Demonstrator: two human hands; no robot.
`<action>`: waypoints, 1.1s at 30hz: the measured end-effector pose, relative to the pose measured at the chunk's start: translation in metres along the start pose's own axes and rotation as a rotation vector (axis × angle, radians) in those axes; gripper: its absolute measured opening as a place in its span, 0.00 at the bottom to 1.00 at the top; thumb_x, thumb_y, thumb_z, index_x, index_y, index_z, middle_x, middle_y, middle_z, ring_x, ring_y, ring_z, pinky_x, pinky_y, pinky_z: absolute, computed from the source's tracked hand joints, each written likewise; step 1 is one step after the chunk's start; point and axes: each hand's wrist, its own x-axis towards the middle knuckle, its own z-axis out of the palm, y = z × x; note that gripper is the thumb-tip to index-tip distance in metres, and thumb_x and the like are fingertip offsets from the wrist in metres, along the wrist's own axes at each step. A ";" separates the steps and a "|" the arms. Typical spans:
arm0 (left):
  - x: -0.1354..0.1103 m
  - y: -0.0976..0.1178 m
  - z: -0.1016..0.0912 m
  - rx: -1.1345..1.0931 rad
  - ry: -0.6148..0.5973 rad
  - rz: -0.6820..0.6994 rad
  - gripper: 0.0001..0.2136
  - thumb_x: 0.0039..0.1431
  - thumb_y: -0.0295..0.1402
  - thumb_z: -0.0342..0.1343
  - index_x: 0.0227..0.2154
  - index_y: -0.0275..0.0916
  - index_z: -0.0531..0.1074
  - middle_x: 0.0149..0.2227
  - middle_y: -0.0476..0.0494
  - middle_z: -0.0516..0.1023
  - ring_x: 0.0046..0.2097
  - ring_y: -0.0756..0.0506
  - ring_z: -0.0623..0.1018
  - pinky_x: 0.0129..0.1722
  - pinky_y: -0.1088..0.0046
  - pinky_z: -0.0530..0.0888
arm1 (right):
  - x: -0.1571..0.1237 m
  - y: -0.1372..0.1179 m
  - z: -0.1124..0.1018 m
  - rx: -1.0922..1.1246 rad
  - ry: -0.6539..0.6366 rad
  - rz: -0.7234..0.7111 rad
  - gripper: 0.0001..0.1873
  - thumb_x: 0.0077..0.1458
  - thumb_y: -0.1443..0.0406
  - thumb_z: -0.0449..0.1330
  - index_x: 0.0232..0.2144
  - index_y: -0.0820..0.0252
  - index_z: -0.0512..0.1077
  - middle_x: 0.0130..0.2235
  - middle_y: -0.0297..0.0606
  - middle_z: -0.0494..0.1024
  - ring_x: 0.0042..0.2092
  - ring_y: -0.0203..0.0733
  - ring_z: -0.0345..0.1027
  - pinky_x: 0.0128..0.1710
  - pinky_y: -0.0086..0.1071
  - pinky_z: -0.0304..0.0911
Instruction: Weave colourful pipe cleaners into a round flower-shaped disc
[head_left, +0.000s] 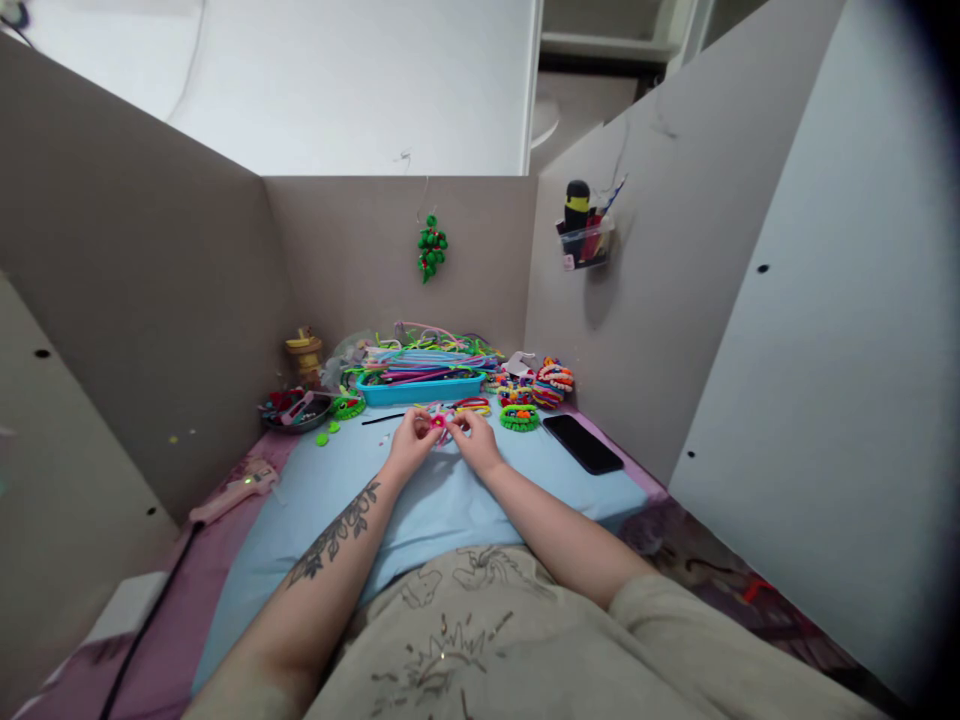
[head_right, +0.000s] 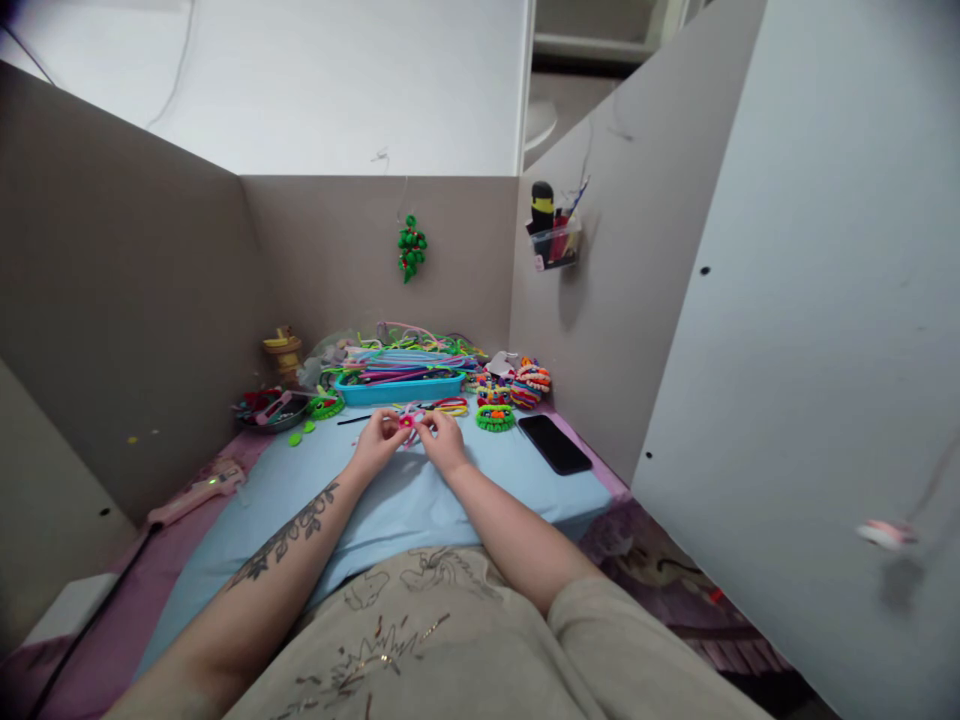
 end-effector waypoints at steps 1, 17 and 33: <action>0.000 0.001 0.000 -0.007 0.010 -0.004 0.16 0.47 0.38 0.61 0.34 0.40 0.60 0.21 0.55 0.69 0.23 0.52 0.70 0.24 0.78 0.63 | 0.000 -0.001 0.000 0.002 0.002 0.005 0.06 0.51 0.62 0.58 0.26 0.58 0.69 0.28 0.34 0.73 0.32 0.39 0.64 0.35 0.32 0.60; -0.001 -0.001 0.001 0.025 -0.046 0.007 0.15 0.48 0.38 0.60 0.35 0.40 0.60 0.21 0.56 0.69 0.23 0.52 0.68 0.25 0.78 0.61 | 0.000 0.001 0.003 0.022 0.032 0.085 0.06 0.48 0.61 0.59 0.25 0.57 0.73 0.30 0.36 0.77 0.35 0.42 0.66 0.40 0.35 0.61; -0.003 -0.003 -0.002 0.185 -0.057 0.086 0.10 0.45 0.30 0.59 0.30 0.41 0.64 0.23 0.55 0.70 0.26 0.51 0.69 0.30 0.75 0.64 | 0.004 0.013 0.007 0.086 -0.062 0.093 0.04 0.42 0.66 0.60 0.19 0.58 0.72 0.31 0.36 0.74 0.38 0.43 0.67 0.44 0.39 0.62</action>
